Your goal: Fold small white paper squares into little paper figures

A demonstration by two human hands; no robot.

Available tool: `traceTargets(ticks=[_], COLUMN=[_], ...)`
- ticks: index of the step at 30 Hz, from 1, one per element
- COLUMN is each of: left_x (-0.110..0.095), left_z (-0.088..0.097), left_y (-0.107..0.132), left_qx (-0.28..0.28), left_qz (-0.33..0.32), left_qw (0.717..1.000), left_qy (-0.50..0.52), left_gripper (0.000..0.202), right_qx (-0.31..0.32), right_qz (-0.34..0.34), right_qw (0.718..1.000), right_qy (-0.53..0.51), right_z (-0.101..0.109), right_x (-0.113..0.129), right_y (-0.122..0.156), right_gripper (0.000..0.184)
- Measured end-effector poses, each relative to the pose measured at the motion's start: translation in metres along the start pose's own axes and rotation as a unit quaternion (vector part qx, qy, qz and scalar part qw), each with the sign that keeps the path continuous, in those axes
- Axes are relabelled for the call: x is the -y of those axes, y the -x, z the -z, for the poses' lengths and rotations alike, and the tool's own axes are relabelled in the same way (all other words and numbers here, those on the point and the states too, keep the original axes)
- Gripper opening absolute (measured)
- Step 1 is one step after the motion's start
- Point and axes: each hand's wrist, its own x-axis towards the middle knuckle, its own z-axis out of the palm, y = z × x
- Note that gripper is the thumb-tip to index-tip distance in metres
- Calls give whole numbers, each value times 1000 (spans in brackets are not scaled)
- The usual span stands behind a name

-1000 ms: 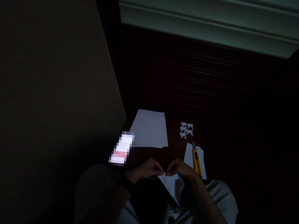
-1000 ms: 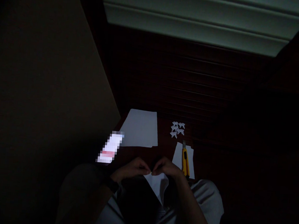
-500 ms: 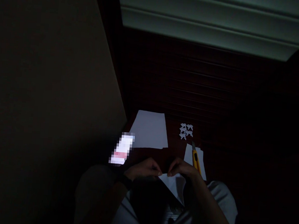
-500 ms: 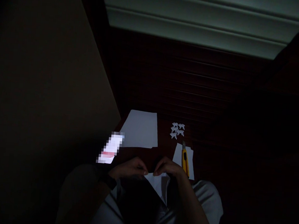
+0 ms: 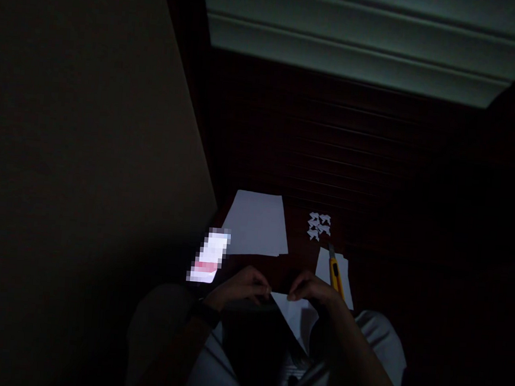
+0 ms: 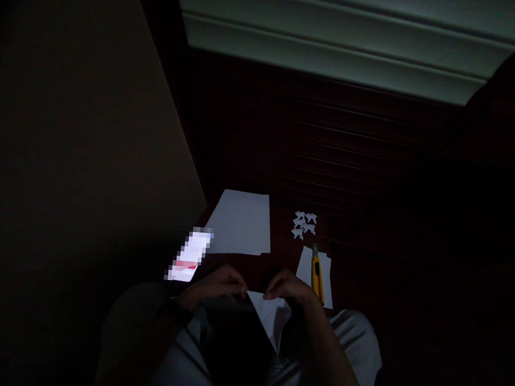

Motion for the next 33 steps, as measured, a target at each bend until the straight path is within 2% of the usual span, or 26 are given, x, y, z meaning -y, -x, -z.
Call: traceTargets(ticks=[2, 3, 8, 13, 17, 19, 22, 26, 33], left_x=[-1, 0, 9, 16, 15, 14, 14, 17, 19], left_z=[-7, -12, -32, -28, -22, -23, -26, -27, -24], left_y=[-5, -7, -24, -26, -22, -21, -23, -25, -20], left_qx=[-42, -46, -20, -67, -156, -180, -167, -147, -140], left_qz=[-12, -19, -4, -30, -48, -60, -74, -89, -92], left_qw=[999, 998, 1000, 996, 983, 976, 976, 977, 976], left_qy=[20, 25, 9, 54, 81, 102, 120, 126, 141], left_gripper=[37, 39, 44, 41, 39, 38, 39, 39, 40], right_qx=[5, 4, -30, -73, -84, -99, -133, -186, -270], right_qz=[6, 10, 29, 22, 35, 49, 84, 120, 136], right_qw=[1000, 1000, 999, 995, 993, 990, 983, 973, 953], right_qy=[-8, -11, -24, -62, -72, -83, -99, -67, -29], right_z=[-1, -2, -5, -4, -7, -10, -15, -19, -22], right_x=[0, 0, -2, -4, -5, -5, -8, -15, -21], right_y=[-1, -1, -1, 1, 1, 0, -3, -9, -13], right_gripper=[19, 19, 18, 19, 20, 23, 27, 28, 31])
